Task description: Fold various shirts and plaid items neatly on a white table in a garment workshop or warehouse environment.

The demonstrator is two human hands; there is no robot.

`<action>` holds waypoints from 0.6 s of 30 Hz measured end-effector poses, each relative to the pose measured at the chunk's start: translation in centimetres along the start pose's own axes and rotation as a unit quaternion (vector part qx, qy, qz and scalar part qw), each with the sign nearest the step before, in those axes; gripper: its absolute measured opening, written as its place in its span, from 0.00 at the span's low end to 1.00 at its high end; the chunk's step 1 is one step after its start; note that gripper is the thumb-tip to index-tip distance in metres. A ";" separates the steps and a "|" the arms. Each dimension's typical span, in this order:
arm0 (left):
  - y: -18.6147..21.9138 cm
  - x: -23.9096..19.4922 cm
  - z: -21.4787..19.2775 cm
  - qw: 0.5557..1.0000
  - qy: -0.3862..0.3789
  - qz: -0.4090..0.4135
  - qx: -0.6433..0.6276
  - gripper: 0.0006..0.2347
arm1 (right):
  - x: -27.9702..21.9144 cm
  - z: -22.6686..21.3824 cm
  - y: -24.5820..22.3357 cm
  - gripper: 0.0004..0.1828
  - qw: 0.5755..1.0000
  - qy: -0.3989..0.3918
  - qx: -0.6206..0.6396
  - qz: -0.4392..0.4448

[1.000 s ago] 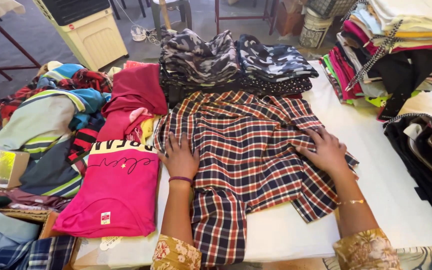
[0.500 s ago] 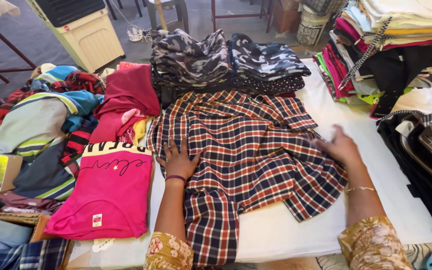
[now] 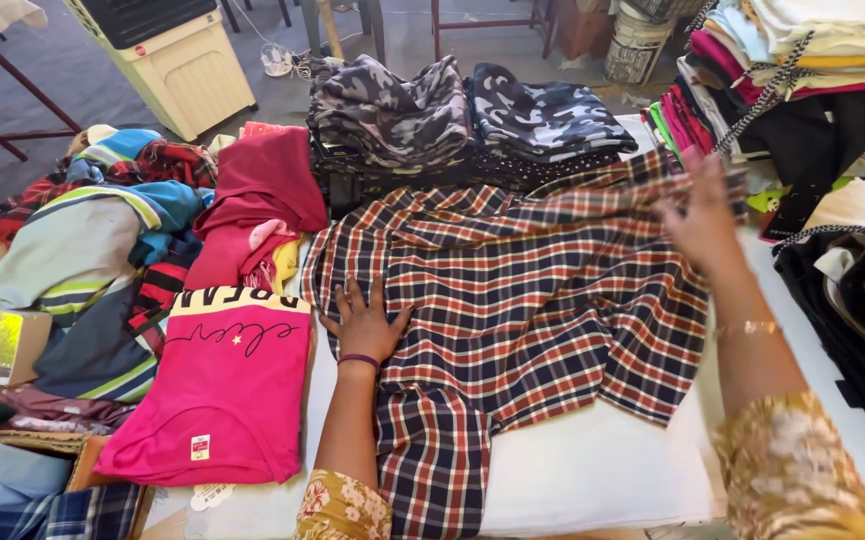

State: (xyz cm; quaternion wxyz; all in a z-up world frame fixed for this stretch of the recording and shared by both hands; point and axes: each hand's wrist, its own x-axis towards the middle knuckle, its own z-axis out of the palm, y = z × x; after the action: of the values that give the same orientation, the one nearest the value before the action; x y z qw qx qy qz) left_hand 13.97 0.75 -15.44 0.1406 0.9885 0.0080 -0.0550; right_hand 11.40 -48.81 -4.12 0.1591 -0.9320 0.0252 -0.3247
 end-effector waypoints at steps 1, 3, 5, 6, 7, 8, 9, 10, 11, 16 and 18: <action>-0.1 0.0 0.0 1.000 0.000 -0.002 0.000 0.37 | -1.4 -1.2 -3.7 0.42 0.993 -0.100 0.052 0.046; -0.3 0.1 0.1 1.000 0.002 0.002 0.003 0.37 | -5.9 -3.2 -8.7 0.39 0.978 -0.197 0.036 0.063; -0.4 0.1 0.2 1.000 0.000 0.008 0.005 0.37 | -10.4 -4.9 -11.5 0.37 0.953 -0.292 0.016 0.082; -0.3 0.1 0.0 1.000 -0.002 0.008 0.003 0.37 | -12.6 -5.5 -11.8 0.38 0.953 -0.301 0.017 0.026; -0.1 0.0 -0.1 1.000 -0.004 0.009 0.001 0.37 | -14.9 -6.2 -12.1 0.39 0.950 -0.310 0.017 -0.030; -0.1 0.1 -0.2 1.000 -0.005 0.014 0.001 0.37 | -16.3 -6.8 -12.3 0.39 0.951 -0.309 0.015 -0.025; -0.1 0.1 -0.2 1.000 -0.007 0.010 -0.003 0.38 | -17.7 -7.5 -12.4 0.43 0.952 -0.305 0.017 -0.029; 0.0 0.0 -0.2 1.000 -0.008 0.006 -0.007 0.38 | -19.1 -8.2 -12.6 0.48 0.953 -0.300 0.019 -0.032; -0.1 0.1 0.0 1.000 -0.009 0.011 -0.007 0.38 | -20.5 -7.8 -12.0 0.48 0.954 -0.299 0.016 -0.029; -1.9 -0.6 1.6 0.997 0.053 0.030 -0.046 0.36 | -25.0 -5.1 -8.8 0.12 0.996 -0.083 0.009 -0.029; -2.8 -2.7 1.7 0.993 0.095 0.030 -0.062 0.36 | -24.9 -6.1 -9.8 0.11 0.995 -0.102 -0.015 -0.014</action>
State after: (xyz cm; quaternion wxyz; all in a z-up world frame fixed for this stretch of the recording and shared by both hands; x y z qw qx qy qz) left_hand 11.01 3.02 -17.53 0.2020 0.9784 -0.0051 0.0442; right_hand -12.45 -37.51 -11.44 0.1418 -0.9629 0.0003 -0.2295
